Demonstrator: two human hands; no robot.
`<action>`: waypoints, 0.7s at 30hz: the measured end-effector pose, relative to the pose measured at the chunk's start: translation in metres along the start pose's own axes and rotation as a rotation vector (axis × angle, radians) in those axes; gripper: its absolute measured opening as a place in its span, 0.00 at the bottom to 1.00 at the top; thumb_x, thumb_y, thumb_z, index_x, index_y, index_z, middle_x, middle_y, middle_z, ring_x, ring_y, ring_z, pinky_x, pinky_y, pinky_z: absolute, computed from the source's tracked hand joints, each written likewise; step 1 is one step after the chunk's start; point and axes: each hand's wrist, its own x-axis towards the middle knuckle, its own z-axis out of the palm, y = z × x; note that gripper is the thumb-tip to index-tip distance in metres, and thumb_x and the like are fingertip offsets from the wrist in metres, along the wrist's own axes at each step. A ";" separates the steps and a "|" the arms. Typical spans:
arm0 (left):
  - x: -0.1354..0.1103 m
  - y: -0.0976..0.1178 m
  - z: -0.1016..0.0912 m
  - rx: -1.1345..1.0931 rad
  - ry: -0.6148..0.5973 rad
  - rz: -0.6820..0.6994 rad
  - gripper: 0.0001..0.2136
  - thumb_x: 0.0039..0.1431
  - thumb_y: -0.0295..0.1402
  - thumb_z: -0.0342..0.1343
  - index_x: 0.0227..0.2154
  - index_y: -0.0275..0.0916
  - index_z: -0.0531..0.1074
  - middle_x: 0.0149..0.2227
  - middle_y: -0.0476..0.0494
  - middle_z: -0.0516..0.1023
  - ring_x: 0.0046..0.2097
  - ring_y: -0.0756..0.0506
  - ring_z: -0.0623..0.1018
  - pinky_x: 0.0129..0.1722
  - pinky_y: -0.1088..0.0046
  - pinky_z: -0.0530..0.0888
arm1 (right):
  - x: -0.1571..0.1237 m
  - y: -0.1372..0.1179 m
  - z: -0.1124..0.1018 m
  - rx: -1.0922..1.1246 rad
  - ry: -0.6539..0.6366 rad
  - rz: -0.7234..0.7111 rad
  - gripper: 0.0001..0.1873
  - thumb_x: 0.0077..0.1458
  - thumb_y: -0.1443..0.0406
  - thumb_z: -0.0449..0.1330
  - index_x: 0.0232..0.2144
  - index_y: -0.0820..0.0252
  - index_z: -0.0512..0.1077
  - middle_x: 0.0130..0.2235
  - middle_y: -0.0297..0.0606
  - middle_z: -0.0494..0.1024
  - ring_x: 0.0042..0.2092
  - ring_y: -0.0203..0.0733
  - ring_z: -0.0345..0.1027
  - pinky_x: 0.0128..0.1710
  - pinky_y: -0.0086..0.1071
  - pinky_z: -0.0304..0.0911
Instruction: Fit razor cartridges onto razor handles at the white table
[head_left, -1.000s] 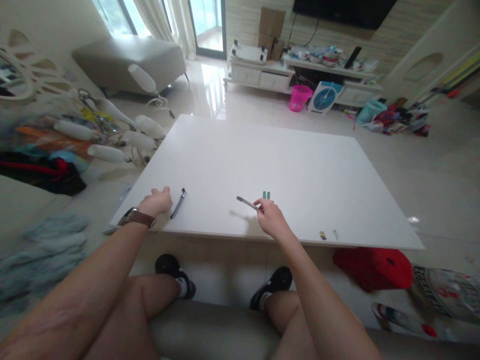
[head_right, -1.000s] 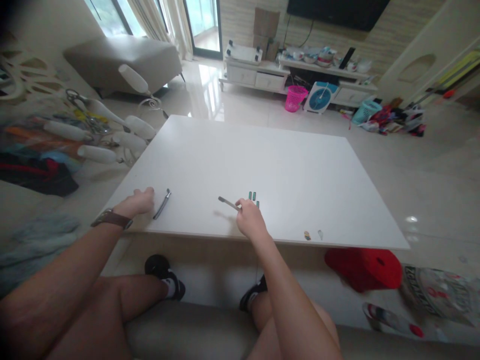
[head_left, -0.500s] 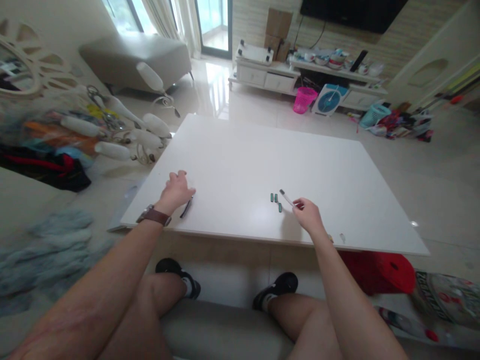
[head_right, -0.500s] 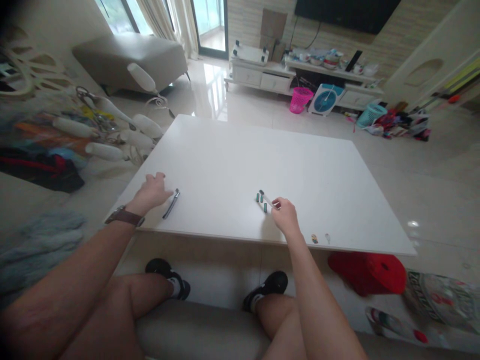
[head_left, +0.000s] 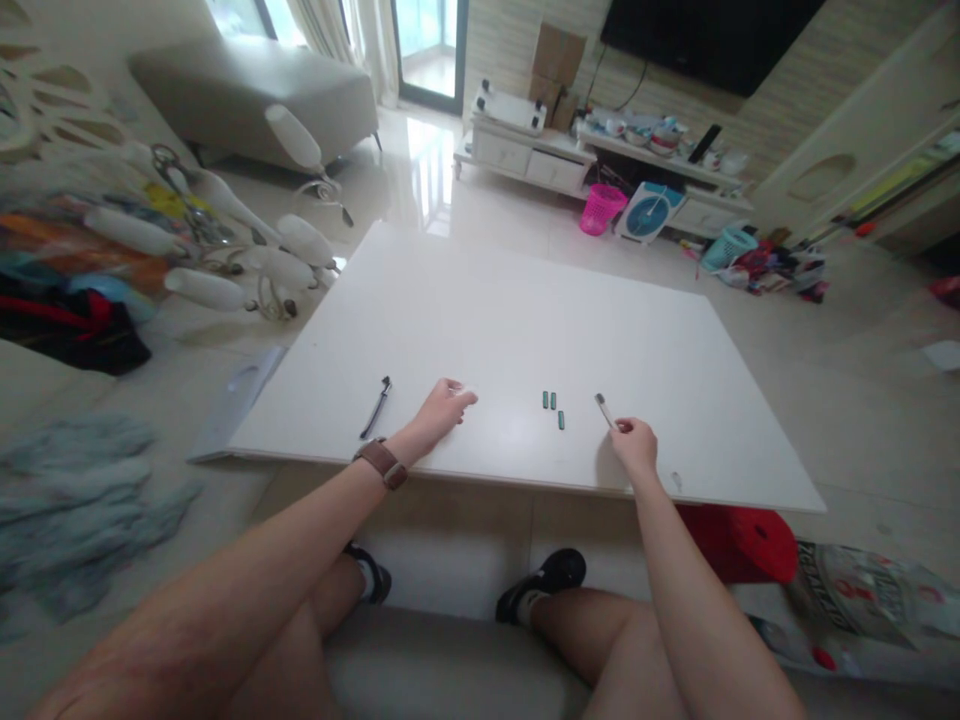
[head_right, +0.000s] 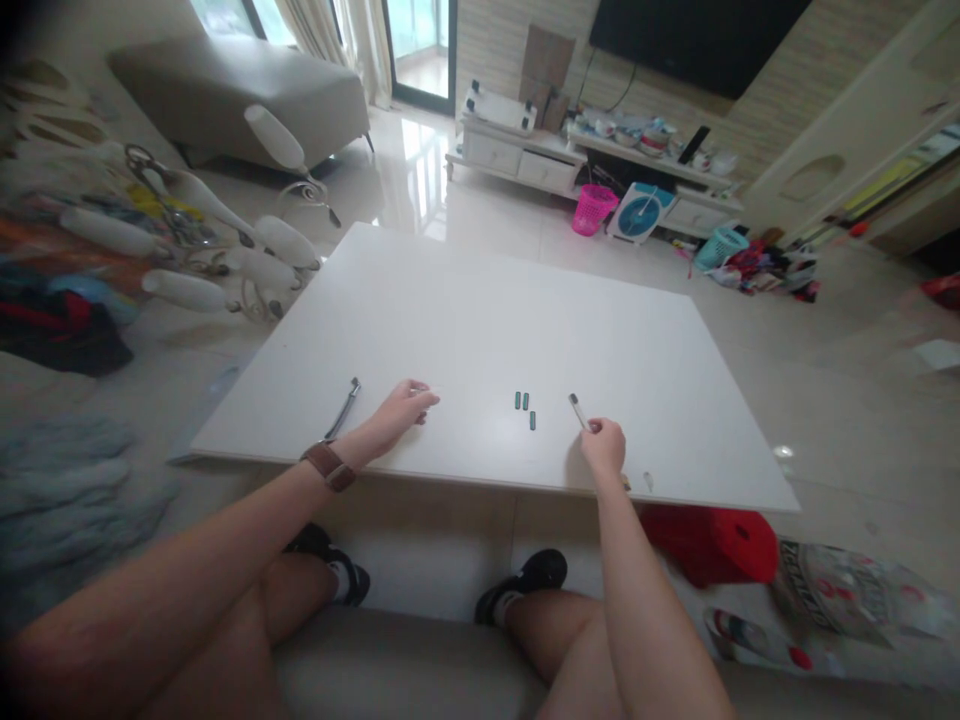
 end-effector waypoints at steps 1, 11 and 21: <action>-0.004 0.000 0.008 -0.065 -0.011 -0.001 0.11 0.57 0.30 0.56 0.41 0.37 0.63 0.34 0.46 0.70 0.32 0.49 0.73 0.31 0.73 0.70 | -0.001 -0.005 0.002 0.003 0.010 -0.026 0.17 0.49 0.68 0.61 0.43 0.69 0.77 0.41 0.50 0.77 0.41 0.49 0.69 0.43 0.37 0.62; -0.041 0.009 0.043 -0.460 -0.238 -0.076 0.12 0.58 0.21 0.53 0.40 0.39 0.58 0.37 0.42 0.76 0.33 0.45 0.81 0.32 0.72 0.74 | -0.028 -0.060 0.035 0.073 -0.187 -0.329 0.10 0.53 0.64 0.64 0.37 0.61 0.80 0.37 0.40 0.73 0.37 0.43 0.69 0.40 0.33 0.63; -0.041 0.011 0.043 -0.496 -0.287 -0.124 0.15 0.53 0.18 0.48 0.43 0.35 0.64 0.42 0.33 0.80 0.38 0.41 0.83 0.41 0.66 0.78 | -0.039 -0.084 0.028 0.095 -0.317 -0.375 0.08 0.49 0.76 0.58 0.27 0.58 0.71 0.29 0.35 0.74 0.34 0.41 0.67 0.36 0.31 0.59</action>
